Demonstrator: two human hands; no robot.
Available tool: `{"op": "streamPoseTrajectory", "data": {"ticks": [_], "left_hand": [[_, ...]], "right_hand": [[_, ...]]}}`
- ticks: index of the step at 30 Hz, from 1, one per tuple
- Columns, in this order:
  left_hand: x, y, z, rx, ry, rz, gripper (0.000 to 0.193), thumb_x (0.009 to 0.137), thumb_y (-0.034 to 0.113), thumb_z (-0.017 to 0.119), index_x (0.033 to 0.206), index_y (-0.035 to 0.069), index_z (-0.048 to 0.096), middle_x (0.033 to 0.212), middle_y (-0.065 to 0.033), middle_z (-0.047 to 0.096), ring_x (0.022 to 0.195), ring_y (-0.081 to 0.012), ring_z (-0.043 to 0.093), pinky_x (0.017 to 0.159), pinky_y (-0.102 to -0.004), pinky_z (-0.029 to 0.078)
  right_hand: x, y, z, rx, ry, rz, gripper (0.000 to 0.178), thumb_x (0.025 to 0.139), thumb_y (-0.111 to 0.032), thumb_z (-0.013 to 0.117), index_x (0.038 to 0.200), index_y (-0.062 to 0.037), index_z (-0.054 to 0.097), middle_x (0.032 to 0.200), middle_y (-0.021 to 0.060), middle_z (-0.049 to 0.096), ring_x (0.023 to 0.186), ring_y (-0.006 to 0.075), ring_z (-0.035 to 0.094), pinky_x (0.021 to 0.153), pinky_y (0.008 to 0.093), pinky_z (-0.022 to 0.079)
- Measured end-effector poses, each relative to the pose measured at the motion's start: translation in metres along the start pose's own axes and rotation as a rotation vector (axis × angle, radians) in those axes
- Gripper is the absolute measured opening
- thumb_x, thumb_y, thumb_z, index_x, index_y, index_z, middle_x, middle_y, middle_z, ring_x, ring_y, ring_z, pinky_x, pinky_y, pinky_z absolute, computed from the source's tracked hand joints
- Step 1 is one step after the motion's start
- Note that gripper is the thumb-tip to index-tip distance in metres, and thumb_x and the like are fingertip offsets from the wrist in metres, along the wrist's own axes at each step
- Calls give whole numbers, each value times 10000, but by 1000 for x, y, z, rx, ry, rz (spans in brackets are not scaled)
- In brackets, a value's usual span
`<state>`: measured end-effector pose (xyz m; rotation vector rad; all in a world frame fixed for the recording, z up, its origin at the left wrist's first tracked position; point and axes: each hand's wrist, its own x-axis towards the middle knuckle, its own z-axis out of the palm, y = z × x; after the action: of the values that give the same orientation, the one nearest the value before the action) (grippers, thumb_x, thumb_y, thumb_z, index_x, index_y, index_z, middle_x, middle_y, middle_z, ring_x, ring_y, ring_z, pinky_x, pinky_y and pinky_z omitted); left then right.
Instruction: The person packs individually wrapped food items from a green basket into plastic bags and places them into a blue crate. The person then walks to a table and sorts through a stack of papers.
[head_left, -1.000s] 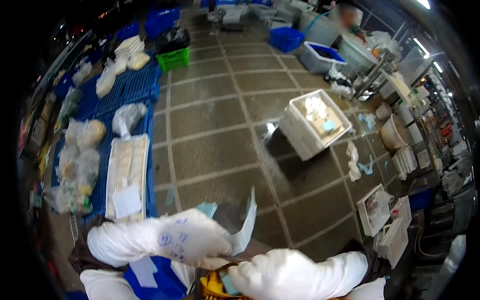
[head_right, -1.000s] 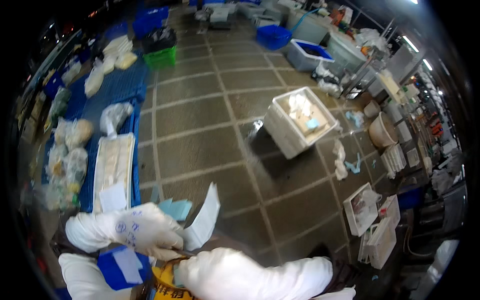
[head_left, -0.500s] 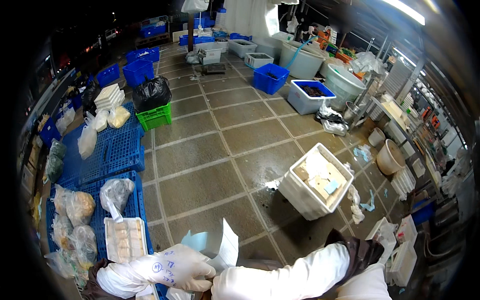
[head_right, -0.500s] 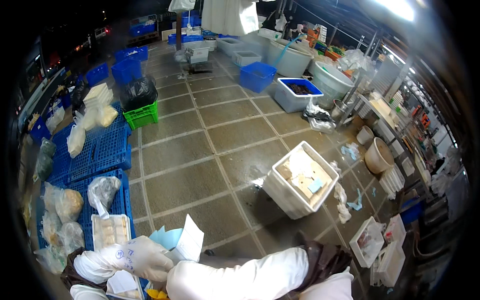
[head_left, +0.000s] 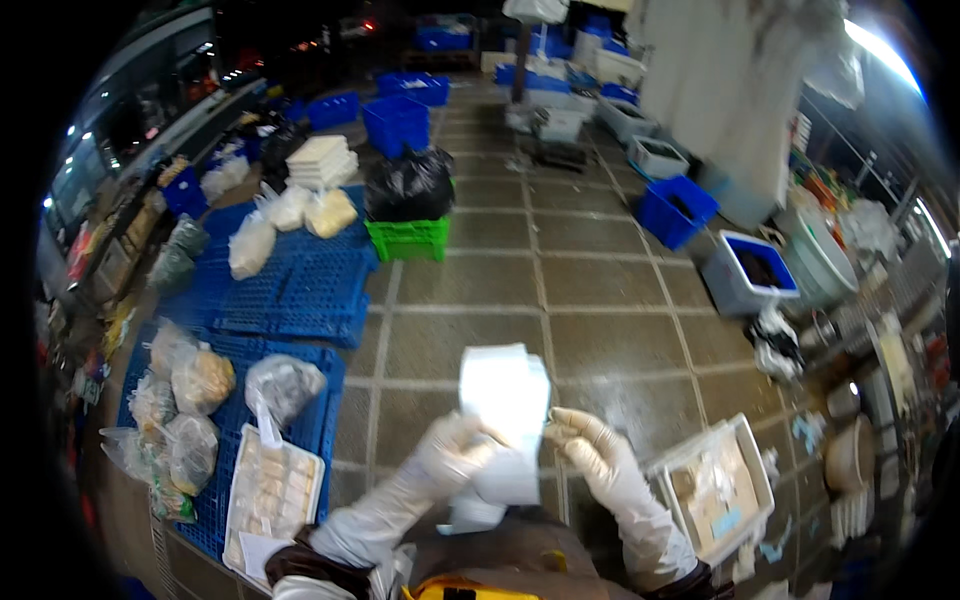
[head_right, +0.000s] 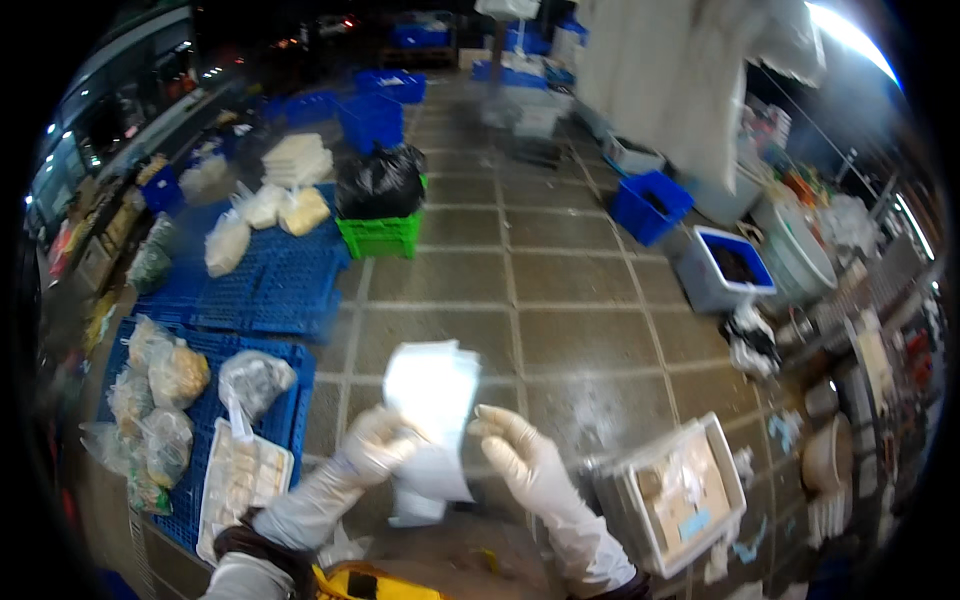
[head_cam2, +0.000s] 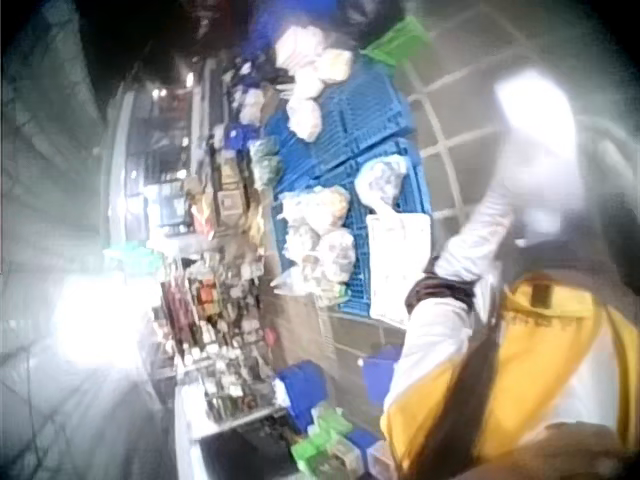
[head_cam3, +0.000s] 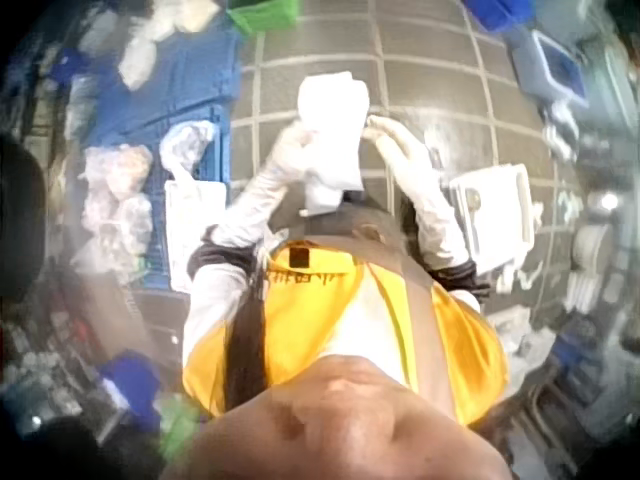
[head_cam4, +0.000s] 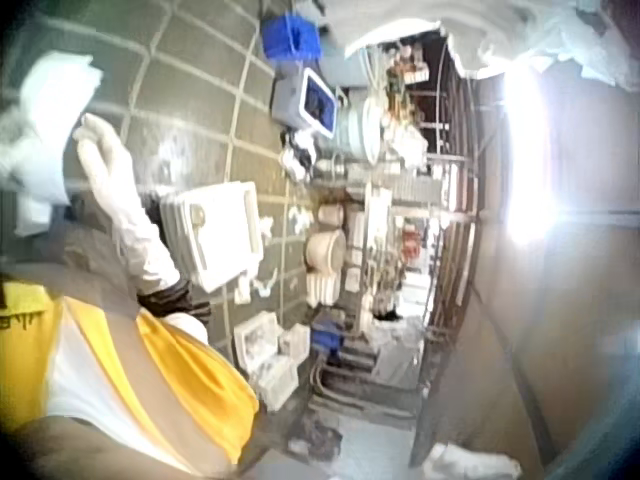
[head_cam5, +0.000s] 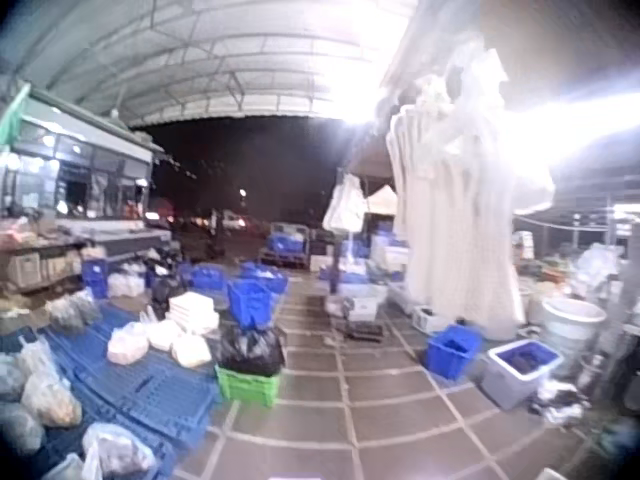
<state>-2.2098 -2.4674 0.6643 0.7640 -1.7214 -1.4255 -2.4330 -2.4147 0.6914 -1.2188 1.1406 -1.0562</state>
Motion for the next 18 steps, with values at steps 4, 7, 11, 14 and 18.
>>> {"op": "streamPoseTrajectory", "data": {"ticks": [4,7,11,14,18], "left_hand": [[68,-27,12,-90,362,-60,277,759,-47,497,984,60,617,951,-79,624,940,-157,583,836,-274,446],[115,-52,-9,-309,578,-97,469,740,-78,480,1192,40,526,1155,-105,557,1066,-173,540,923,-291,419],[190,-72,-58,-395,660,162,793,714,-136,414,1436,79,167,1340,-164,403,1190,-224,462,980,-314,394],[255,-59,-116,-647,640,198,906,697,-167,391,1458,130,-1,1332,-245,366,1181,-277,475,950,-382,449],[346,-78,-200,-886,712,272,855,707,-142,438,1447,94,81,1362,-160,368,1213,-270,451,950,-359,471]], "right_hand": [[98,24,25,223,-74,26,492,891,-281,588,1279,-24,427,1193,123,548,1082,170,509,913,299,407],[165,31,14,-79,-19,53,393,875,-258,609,1180,-22,535,1019,121,643,927,148,587,816,292,458],[256,20,-1,-247,-41,140,314,863,-216,616,1094,-3,602,907,131,679,806,142,624,732,291,484],[328,13,-9,-171,-97,202,278,871,-179,604,1070,15,615,891,104,680,783,135,627,704,266,492],[424,-2,-18,33,-146,406,208,871,-110,607,1029,23,633,877,62,670,774,108,617,683,242,504]]}}
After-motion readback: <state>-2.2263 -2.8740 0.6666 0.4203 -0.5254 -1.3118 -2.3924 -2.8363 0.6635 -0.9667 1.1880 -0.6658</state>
